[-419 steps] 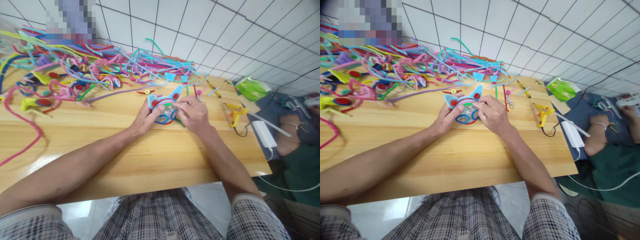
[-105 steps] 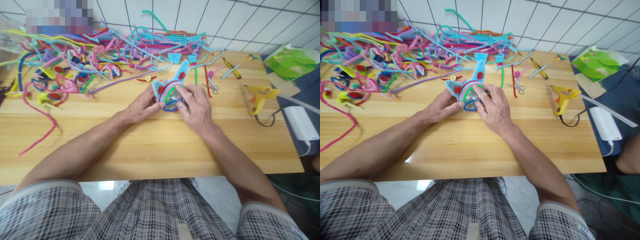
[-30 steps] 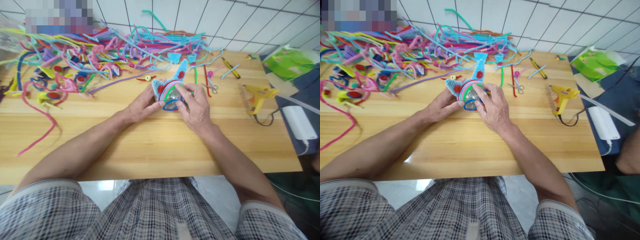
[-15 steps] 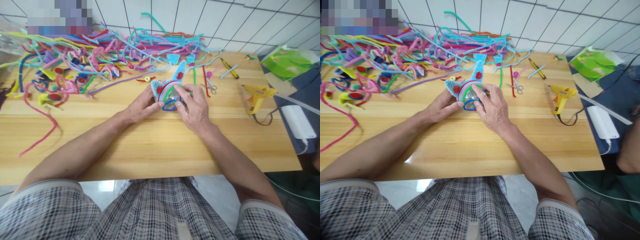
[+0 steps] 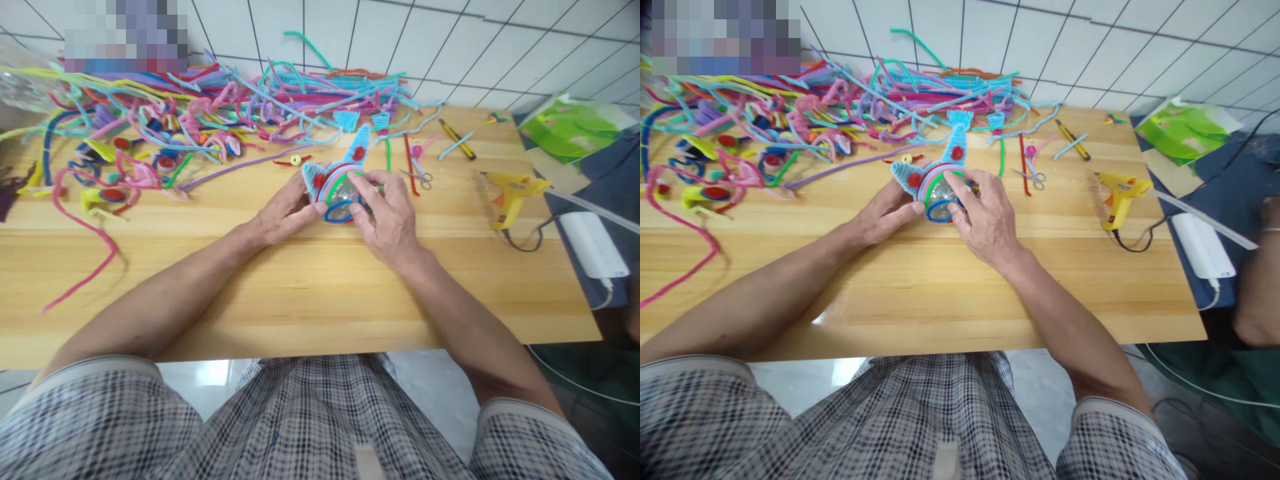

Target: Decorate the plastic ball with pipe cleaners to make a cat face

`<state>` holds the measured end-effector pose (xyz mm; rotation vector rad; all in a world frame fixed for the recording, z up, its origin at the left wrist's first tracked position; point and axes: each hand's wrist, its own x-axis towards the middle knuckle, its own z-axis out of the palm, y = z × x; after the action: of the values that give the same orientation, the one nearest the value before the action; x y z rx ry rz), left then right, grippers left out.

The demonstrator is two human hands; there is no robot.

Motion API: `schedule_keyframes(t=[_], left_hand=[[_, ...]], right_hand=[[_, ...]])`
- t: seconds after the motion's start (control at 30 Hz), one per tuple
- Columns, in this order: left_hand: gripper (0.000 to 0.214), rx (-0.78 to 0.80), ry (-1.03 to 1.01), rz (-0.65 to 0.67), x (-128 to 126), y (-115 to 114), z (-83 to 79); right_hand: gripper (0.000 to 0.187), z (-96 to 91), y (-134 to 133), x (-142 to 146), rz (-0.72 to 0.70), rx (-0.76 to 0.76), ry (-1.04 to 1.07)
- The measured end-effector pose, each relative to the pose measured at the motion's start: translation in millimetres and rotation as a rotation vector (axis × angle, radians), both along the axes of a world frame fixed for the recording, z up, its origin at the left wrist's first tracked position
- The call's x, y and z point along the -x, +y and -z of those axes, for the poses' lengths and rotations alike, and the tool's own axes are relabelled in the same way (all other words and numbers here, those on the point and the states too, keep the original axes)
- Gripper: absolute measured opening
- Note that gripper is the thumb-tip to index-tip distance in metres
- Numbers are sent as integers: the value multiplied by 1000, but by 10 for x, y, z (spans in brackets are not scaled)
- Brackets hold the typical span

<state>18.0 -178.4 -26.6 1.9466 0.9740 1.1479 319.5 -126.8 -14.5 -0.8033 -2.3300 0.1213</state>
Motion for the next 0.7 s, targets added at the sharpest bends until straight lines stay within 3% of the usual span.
schedule_keyframes(t=[0.2, 0.47, 0.6, 0.7], left_hand=[[88, 12, -82, -6, -58, 22, 2], [94, 58, -147, -47, -111, -3, 20], [98, 169, -216, -85, -131, -67, -110], [97, 247, -266, -157, -120, -83, -271]], right_hand=[[60, 27, 26, -18, -32, -31, 24], [58, 41, 12, 4, -43, -62, 64], [59, 41, -7, 19, -42, -46, 83], [70, 55, -6, 37, -61, -25, 111]])
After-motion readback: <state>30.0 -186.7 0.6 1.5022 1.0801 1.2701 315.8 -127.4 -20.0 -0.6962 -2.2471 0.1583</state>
